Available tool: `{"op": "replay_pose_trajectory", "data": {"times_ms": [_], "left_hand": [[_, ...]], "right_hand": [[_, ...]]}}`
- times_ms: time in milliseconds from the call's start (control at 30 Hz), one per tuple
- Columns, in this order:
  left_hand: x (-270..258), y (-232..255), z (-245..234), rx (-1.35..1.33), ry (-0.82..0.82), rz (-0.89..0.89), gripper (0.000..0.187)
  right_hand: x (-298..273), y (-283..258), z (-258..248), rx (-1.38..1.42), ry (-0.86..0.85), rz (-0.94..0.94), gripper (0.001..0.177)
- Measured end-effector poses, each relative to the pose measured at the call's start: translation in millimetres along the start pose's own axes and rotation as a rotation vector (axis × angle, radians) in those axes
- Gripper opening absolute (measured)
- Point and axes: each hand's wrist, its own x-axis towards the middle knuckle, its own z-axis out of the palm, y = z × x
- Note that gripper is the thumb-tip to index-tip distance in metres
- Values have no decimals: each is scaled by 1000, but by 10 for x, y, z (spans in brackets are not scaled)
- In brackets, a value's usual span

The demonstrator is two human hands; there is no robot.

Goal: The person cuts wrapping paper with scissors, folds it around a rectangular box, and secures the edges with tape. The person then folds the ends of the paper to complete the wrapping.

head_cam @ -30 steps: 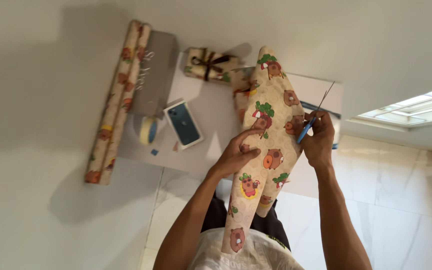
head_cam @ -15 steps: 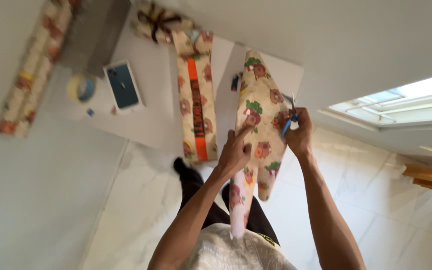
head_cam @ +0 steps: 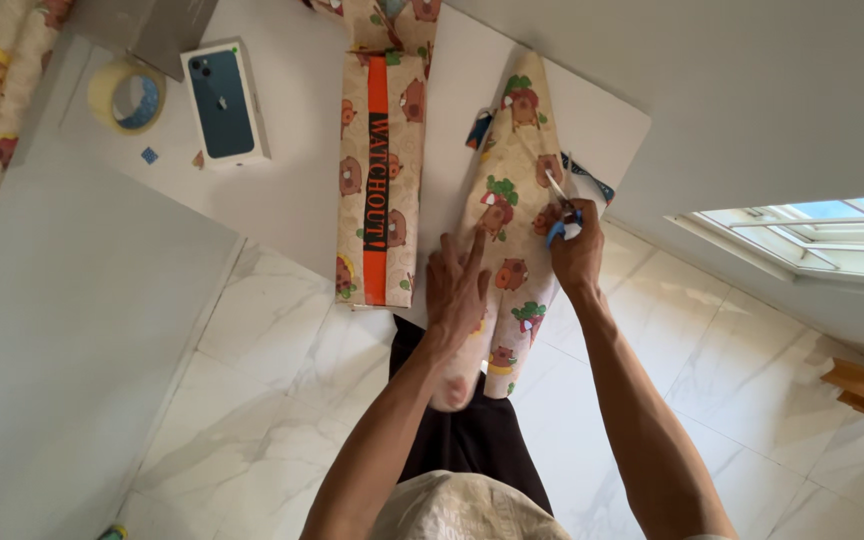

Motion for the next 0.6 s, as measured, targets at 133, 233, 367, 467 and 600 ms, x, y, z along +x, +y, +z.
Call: {"op": "replay_pose_trajectory", "data": {"times_ms": [133, 233, 367, 467, 600], "left_hand": [[-41, -214, 294, 258, 53, 260, 72], [-63, -286, 456, 329, 22, 330, 73], [-62, -312, 478, -16, 17, 335, 70], [-23, -296, 405, 10, -97, 292, 80], [20, -275, 347, 30, -163, 289, 90]], "right_hand": [[43, 64, 43, -188, 2, -107, 27], [29, 88, -2, -320, 44, -264, 44], [-257, 84, -105, -188, 13, -14, 51], [-600, 39, -157, 102, -151, 240, 53], [-1275, -136, -234, 466, -332, 496, 41]]}}
